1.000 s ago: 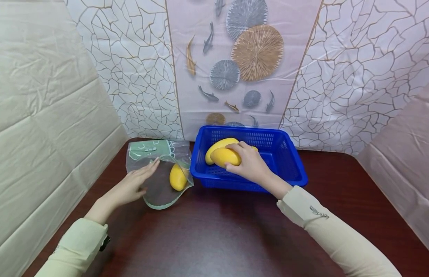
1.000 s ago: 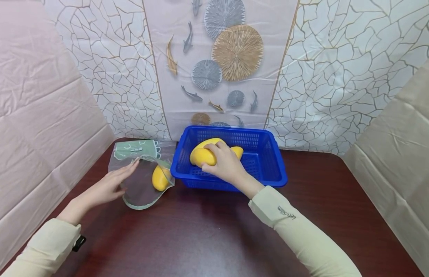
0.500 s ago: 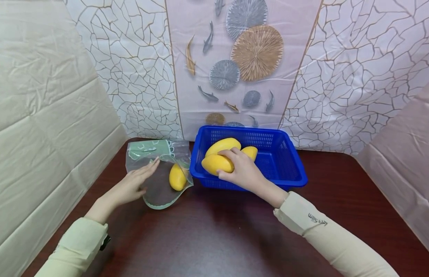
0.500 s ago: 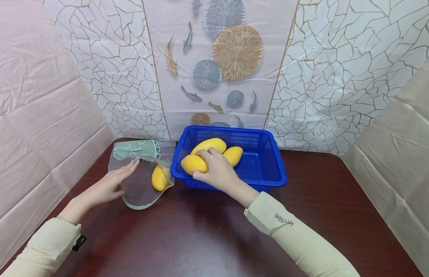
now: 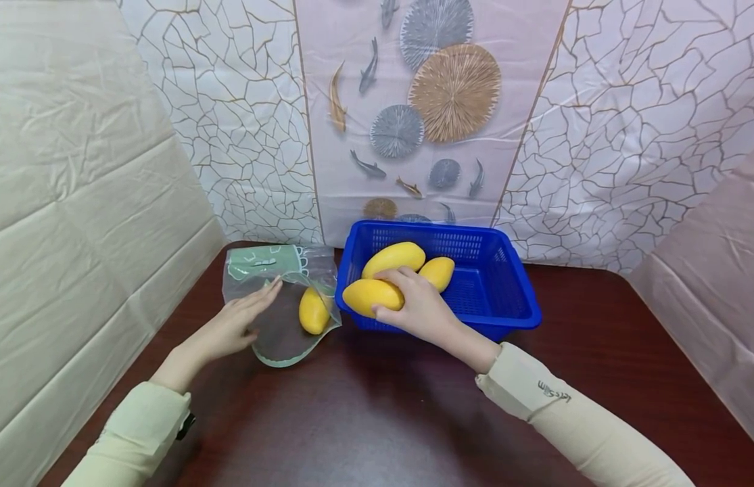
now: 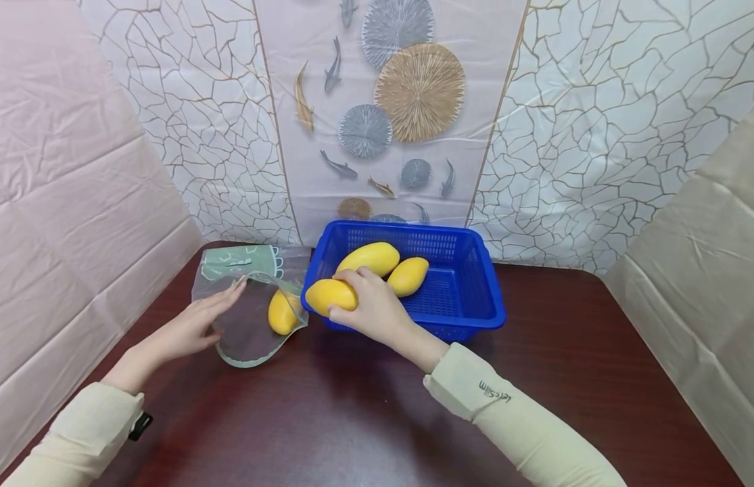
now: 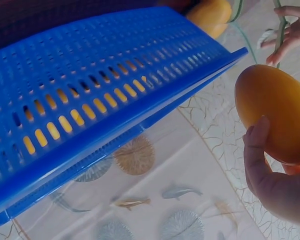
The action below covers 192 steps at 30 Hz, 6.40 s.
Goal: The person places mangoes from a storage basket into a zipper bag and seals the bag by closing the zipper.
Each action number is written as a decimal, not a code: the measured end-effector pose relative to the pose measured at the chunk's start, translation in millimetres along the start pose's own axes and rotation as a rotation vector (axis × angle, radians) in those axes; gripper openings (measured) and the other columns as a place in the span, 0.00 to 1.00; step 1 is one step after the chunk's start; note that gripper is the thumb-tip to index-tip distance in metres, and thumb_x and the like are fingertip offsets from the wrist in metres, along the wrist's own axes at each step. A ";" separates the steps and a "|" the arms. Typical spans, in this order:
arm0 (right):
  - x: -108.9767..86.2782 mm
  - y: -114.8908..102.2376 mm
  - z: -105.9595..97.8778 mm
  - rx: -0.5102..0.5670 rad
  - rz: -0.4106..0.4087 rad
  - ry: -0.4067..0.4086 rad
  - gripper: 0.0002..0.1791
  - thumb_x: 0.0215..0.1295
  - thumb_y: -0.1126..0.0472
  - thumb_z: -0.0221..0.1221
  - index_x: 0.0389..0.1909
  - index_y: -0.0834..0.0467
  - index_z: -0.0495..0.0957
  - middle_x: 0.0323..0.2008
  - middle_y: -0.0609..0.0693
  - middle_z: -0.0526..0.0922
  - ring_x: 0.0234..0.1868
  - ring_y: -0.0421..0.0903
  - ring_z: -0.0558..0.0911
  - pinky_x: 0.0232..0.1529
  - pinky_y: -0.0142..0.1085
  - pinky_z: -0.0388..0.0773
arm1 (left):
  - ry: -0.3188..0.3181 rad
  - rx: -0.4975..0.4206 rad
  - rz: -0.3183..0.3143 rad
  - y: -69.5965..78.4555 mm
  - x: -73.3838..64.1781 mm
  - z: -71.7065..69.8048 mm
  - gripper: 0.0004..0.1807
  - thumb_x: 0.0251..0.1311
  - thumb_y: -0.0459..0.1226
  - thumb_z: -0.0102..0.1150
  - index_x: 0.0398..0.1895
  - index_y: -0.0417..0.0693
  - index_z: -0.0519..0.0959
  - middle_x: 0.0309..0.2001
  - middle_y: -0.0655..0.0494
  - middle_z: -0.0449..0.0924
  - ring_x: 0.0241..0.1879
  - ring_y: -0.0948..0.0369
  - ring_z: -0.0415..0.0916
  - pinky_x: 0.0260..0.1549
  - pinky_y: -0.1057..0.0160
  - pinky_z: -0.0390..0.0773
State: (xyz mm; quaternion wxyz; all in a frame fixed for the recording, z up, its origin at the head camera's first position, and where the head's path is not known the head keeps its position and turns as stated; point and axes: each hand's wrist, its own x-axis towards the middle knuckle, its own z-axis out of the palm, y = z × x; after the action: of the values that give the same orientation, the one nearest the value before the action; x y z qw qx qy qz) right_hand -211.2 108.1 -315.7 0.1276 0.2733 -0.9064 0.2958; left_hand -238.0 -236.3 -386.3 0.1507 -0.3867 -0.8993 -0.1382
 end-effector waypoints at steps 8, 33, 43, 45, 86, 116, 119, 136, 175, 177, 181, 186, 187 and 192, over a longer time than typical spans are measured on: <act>-2.8 -5.9 7.9 0.014 -0.048 0.017 0.25 0.52 0.52 0.64 0.52 0.57 0.77 0.47 0.52 0.80 0.38 0.44 0.76 0.37 0.34 0.73 | -0.010 -0.011 -0.009 0.0 3.0 0.2 0.54 0.37 0.19 0.64 0.73 0.40 0.51 0.68 0.34 0.58 0.59 0.47 0.70 0.47 0.48 0.72; -13.4 -41.4 46.5 0.052 -0.098 -0.163 0.27 0.54 0.50 0.62 0.56 0.53 0.75 0.39 0.47 0.75 0.34 0.39 0.71 0.31 0.27 0.69 | -0.009 0.003 -0.020 1.3 -2.1 3.9 0.55 0.36 0.19 0.66 0.73 0.41 0.52 0.69 0.36 0.58 0.55 0.52 0.71 0.41 0.55 0.72; -11.9 -47.1 63.0 -0.018 -0.133 -0.164 0.28 0.54 0.49 0.63 0.56 0.54 0.75 0.41 0.48 0.75 0.35 0.40 0.70 0.32 0.26 0.65 | -0.049 -0.045 -0.068 2.5 -1.1 0.9 0.54 0.39 0.20 0.65 0.73 0.42 0.50 0.71 0.37 0.55 0.63 0.46 0.66 0.49 0.47 0.72; -10.3 -47.9 66.5 -0.063 -0.155 -0.158 0.28 0.54 0.49 0.62 0.56 0.54 0.75 0.41 0.49 0.75 0.36 0.40 0.70 0.31 0.26 0.64 | -0.056 -0.050 -0.077 2.5 -1.0 1.6 0.55 0.40 0.20 0.65 0.74 0.43 0.49 0.71 0.38 0.54 0.63 0.46 0.65 0.51 0.46 0.71; -6.8 -38.0 105.6 -0.475 -0.300 -0.152 0.21 0.51 0.48 0.65 0.43 0.53 0.73 0.30 0.50 0.73 0.29 0.44 0.70 0.22 0.28 0.68 | -0.014 -0.054 -0.020 2.6 -1.8 7.8 0.55 0.37 0.18 0.63 0.74 0.45 0.51 0.70 0.38 0.56 0.59 0.48 0.69 0.41 0.57 0.73; -19.7 -36.9 137.1 -0.959 -0.563 0.215 0.11 0.55 0.56 0.60 0.40 0.50 0.82 0.36 0.51 0.83 0.29 0.43 0.77 0.26 0.28 0.76 | 0.000 -0.028 0.003 5.0 -2.9 10.1 0.57 0.36 0.17 0.64 0.74 0.43 0.49 0.70 0.38 0.55 0.61 0.44 0.68 0.38 0.57 0.73; -22.6 -38.8 137.9 -0.985 -0.555 0.205 0.12 0.59 0.62 0.55 0.42 0.49 0.82 0.38 0.50 0.83 0.30 0.43 0.77 0.25 0.27 0.76 | 0.006 -0.033 -0.001 4.9 -3.0 10.4 0.57 0.36 0.17 0.63 0.74 0.44 0.49 0.71 0.38 0.55 0.60 0.45 0.69 0.38 0.56 0.72; -9.5 -39.5 147.3 -1.022 -0.436 0.143 0.32 0.38 0.41 0.70 0.46 0.52 0.81 0.38 0.50 0.81 0.29 0.42 0.74 0.24 0.25 0.74 | 0.010 -0.052 -0.007 7.7 -4.2 15.9 0.60 0.31 0.16 0.64 0.74 0.46 0.49 0.71 0.40 0.56 0.62 0.44 0.67 0.39 0.55 0.72; 39.1 -36.0 181.6 -1.070 -0.406 0.131 0.16 0.67 0.62 0.48 0.47 0.46 0.82 0.47 0.52 0.82 0.37 0.47 0.81 0.34 0.29 0.80 | 0.009 -0.051 0.005 15.8 -1.9 11.9 0.60 0.29 0.16 0.64 0.74 0.44 0.49 0.73 0.43 0.53 0.64 0.45 0.64 0.48 0.44 0.73; 43.4 -35.8 184.6 -1.079 -0.403 0.134 0.17 0.67 0.63 0.47 0.48 0.48 0.82 0.48 0.51 0.82 0.37 0.46 0.81 0.35 0.29 0.80 | 0.018 -0.044 0.013 16.1 -1.9 12.1 0.61 0.29 0.16 0.64 0.74 0.44 0.49 0.72 0.42 0.54 0.63 0.45 0.65 0.47 0.43 0.73; 52.4 -34.3 191.4 -1.099 -0.393 0.215 0.19 0.68 0.64 0.44 0.51 0.51 0.80 0.46 0.50 0.82 0.35 0.44 0.81 0.34 0.28 0.79 | 0.038 -0.032 0.029 15.6 -0.9 12.8 0.61 0.28 0.15 0.63 0.74 0.45 0.51 0.72 0.42 0.55 0.63 0.45 0.65 0.47 0.44 0.73; 58.0 -31.8 197.0 -1.100 -0.377 0.205 0.19 0.68 0.63 0.46 0.55 0.53 0.78 0.46 0.50 0.82 0.35 0.44 0.81 0.31 0.27 0.79 | 0.031 -0.031 0.024 15.1 -1.8 13.2 0.57 0.30 0.16 0.63 0.72 0.41 0.53 0.72 0.43 0.55 0.65 0.44 0.63 0.51 0.43 0.72; 58.6 -31.6 197.7 -1.100 -0.376 0.186 0.19 0.68 0.62 0.47 0.56 0.53 0.77 0.47 0.50 0.81 0.36 0.44 0.81 0.32 0.27 0.79 | 0.029 -0.029 0.019 15.1 -2.5 13.1 0.56 0.30 0.16 0.63 0.72 0.39 0.54 0.72 0.43 0.55 0.65 0.43 0.63 0.51 0.43 0.72; 60.2 -30.0 199.8 -1.069 -0.357 0.133 0.20 0.68 0.62 0.47 0.59 0.50 0.74 0.52 0.49 0.80 0.38 0.45 0.81 0.31 0.25 0.78 | 0.017 -0.017 -0.011 16.0 -3.3 12.3 0.56 0.31 0.17 0.62 0.72 0.39 0.53 0.72 0.43 0.55 0.65 0.45 0.63 0.51 0.43 0.72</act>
State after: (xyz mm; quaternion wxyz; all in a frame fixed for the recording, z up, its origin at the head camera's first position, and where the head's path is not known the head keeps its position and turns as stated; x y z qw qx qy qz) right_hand -257.2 -58.5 -436.4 0.3531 0.3005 -0.8599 -0.2137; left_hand -226.1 -223.3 -396.7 0.1544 -0.3818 -0.8988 -0.1501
